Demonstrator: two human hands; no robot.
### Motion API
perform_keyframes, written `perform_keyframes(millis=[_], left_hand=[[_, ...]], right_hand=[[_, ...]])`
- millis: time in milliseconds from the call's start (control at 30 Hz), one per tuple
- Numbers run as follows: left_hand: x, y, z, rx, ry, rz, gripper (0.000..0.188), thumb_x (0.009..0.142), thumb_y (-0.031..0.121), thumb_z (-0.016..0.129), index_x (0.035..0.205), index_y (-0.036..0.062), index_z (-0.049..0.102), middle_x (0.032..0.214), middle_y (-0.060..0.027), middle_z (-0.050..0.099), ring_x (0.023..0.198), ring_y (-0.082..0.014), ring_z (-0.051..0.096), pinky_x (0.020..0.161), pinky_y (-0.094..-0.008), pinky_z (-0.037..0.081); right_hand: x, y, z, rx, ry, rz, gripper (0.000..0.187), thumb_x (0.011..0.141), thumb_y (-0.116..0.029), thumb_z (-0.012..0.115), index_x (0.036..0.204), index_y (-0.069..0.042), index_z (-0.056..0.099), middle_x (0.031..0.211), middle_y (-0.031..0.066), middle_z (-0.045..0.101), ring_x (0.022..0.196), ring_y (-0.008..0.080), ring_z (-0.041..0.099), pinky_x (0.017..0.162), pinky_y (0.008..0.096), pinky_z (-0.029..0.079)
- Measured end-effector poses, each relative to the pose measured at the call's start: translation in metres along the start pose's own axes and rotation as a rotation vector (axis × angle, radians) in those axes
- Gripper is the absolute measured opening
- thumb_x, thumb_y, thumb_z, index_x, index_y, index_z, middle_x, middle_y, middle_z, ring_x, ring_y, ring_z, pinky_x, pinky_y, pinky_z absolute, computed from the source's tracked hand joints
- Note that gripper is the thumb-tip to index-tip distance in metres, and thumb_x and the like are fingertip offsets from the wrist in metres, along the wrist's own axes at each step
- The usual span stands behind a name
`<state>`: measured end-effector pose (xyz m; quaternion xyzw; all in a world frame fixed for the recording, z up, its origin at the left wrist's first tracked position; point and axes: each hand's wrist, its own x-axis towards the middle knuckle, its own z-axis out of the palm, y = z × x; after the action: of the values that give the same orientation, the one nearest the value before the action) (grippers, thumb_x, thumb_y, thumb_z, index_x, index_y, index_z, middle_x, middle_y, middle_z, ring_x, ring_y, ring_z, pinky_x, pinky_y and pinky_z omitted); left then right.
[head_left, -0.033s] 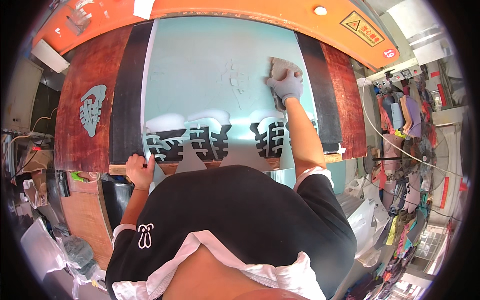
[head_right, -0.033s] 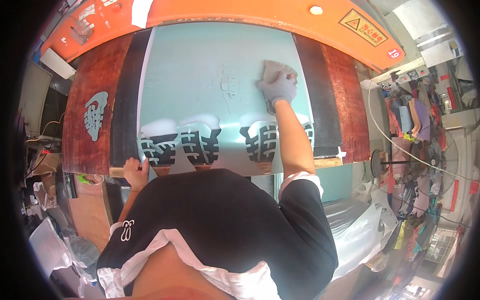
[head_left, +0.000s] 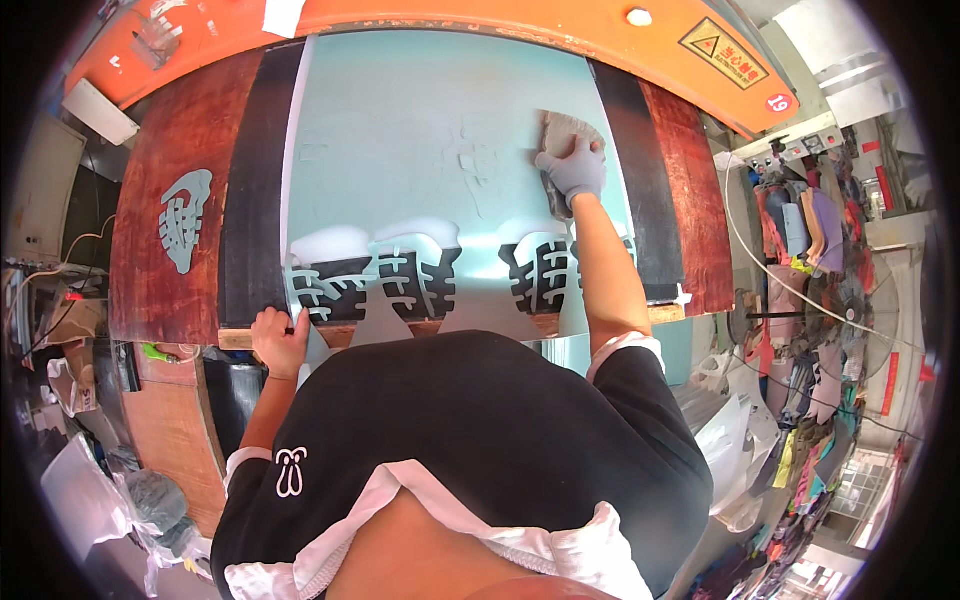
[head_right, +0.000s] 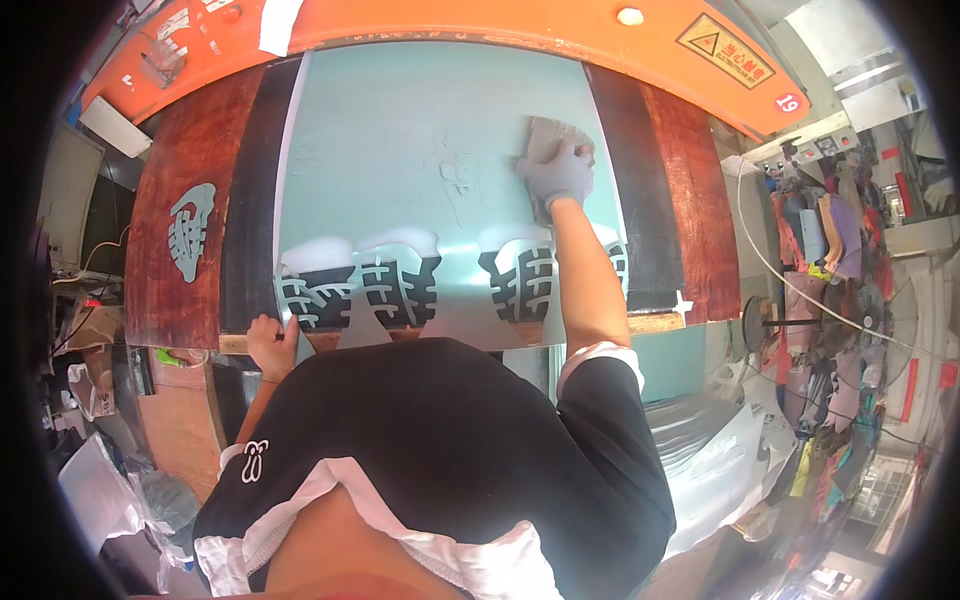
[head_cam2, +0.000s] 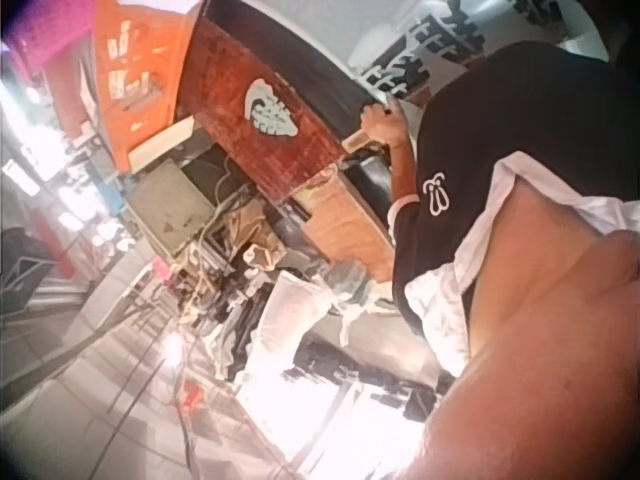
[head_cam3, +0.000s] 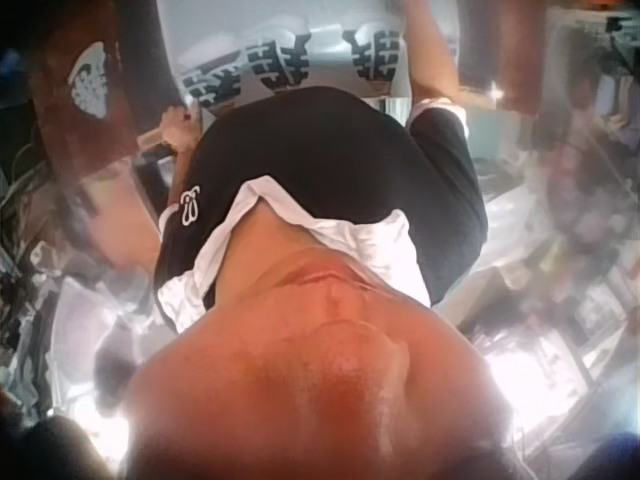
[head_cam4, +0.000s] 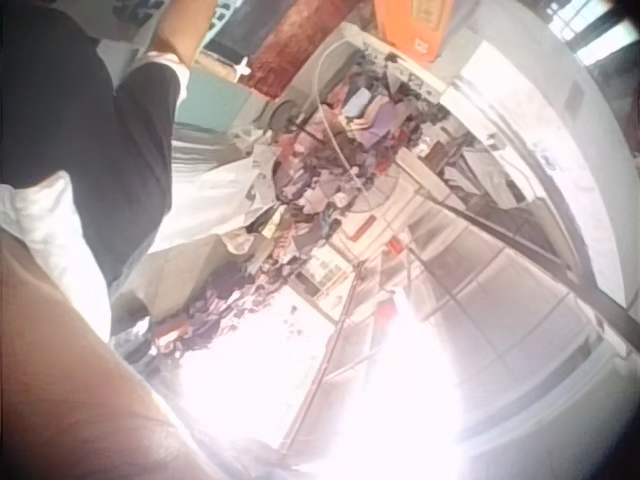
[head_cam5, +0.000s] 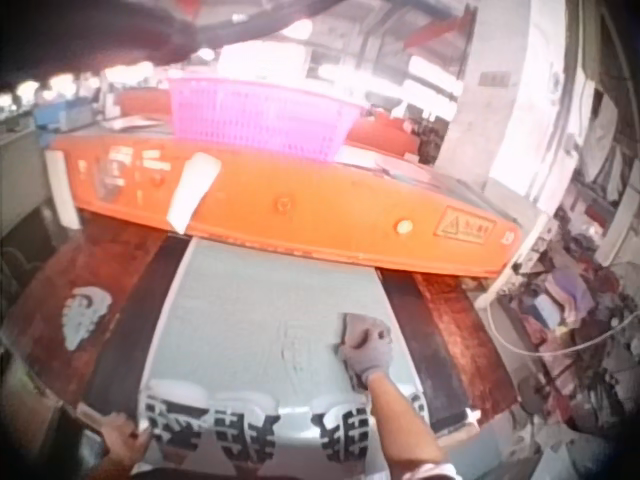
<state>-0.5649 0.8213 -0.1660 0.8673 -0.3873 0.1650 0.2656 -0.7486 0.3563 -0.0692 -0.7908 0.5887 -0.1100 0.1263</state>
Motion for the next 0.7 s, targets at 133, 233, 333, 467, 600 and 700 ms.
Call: perform_keyframes(millis=[133,233,333,467,600,700], left_hand=[[0.006,-0.005,0.003,-0.03,0.04,0.054,0.04,0.067,0.021,0.075,0.054,0.0089,0.039,0.062,-0.0076,0.041,0.061,-0.0291,0.045,0.055,-0.0406,0.033],[0.006,-0.005,0.003,-0.054,0.03,0.044,0.04,0.068,0.02,0.075,0.054,0.0088,0.039,0.061,-0.0078,0.041,0.061,-0.0292,0.045,0.055,-0.0407,0.034],[0.007,-0.005,0.005,-0.06,0.035,0.044,0.04,0.068,0.02,0.075,0.054,0.0086,0.039,0.061,-0.0078,0.041,0.061,-0.0292,0.045,0.055,-0.0408,0.034],[0.006,-0.009,0.006,-0.087,0.002,0.013,0.041,0.07,0.021,0.074,0.054,0.0082,0.039,0.061,-0.0073,0.042,0.062,-0.0291,0.045,0.055,-0.0413,0.034],[0.011,-0.019,0.001,-0.362,-0.27,-0.403,0.02,0.079,0.02,0.07,0.086,0.0037,0.06,0.066,-0.0026,0.052,0.059,-0.0145,0.049,0.055,-0.0298,0.039],[0.032,-0.021,0.003,-0.575,-0.253,-0.49,0.034,0.087,0.022,0.062,0.113,0.0006,0.054,0.075,-0.001,0.057,0.068,-0.0083,0.051,0.063,-0.0248,0.043]], right_hand=[[0.026,0.042,0.002,0.878,0.028,-0.105,0.074,0.067,-0.031,0.074,0.128,0.001,0.047,0.11,0.013,0.056,0.099,0.0179,0.055,0.084,0.028,0.046],[0.041,0.109,-0.02,1.341,-0.245,0.006,0.056,0.076,-0.038,0.066,0.119,-0.005,0.053,0.098,0.0098,0.059,0.089,0.0175,0.058,0.075,0.0281,0.048],[0.055,0.166,-0.029,1.375,-0.142,0.105,0.044,0.078,-0.034,0.064,0.111,-0.006,0.056,0.09,0.0065,0.058,0.083,0.0108,0.056,0.07,0.0259,0.045],[0.044,0.221,-0.038,0.774,0.103,0.084,0.075,0.07,-0.041,0.069,0.13,-0.002,0.046,0.122,0.017,0.053,0.109,0.0222,0.054,0.089,0.0319,0.043],[0.011,0.243,-0.042,-0.289,0.083,0.258,0.088,0.064,-0.055,0.066,0.134,-0.006,0.043,0.141,0.0161,0.038,0.121,0.0315,0.046,0.099,0.0394,0.038],[0.0,0.235,-0.049,-0.309,0.136,0.203,0.082,0.067,-0.059,0.06,0.131,-0.009,0.046,0.144,0.0148,0.032,0.125,0.0365,0.041,0.1,0.0458,0.036]])
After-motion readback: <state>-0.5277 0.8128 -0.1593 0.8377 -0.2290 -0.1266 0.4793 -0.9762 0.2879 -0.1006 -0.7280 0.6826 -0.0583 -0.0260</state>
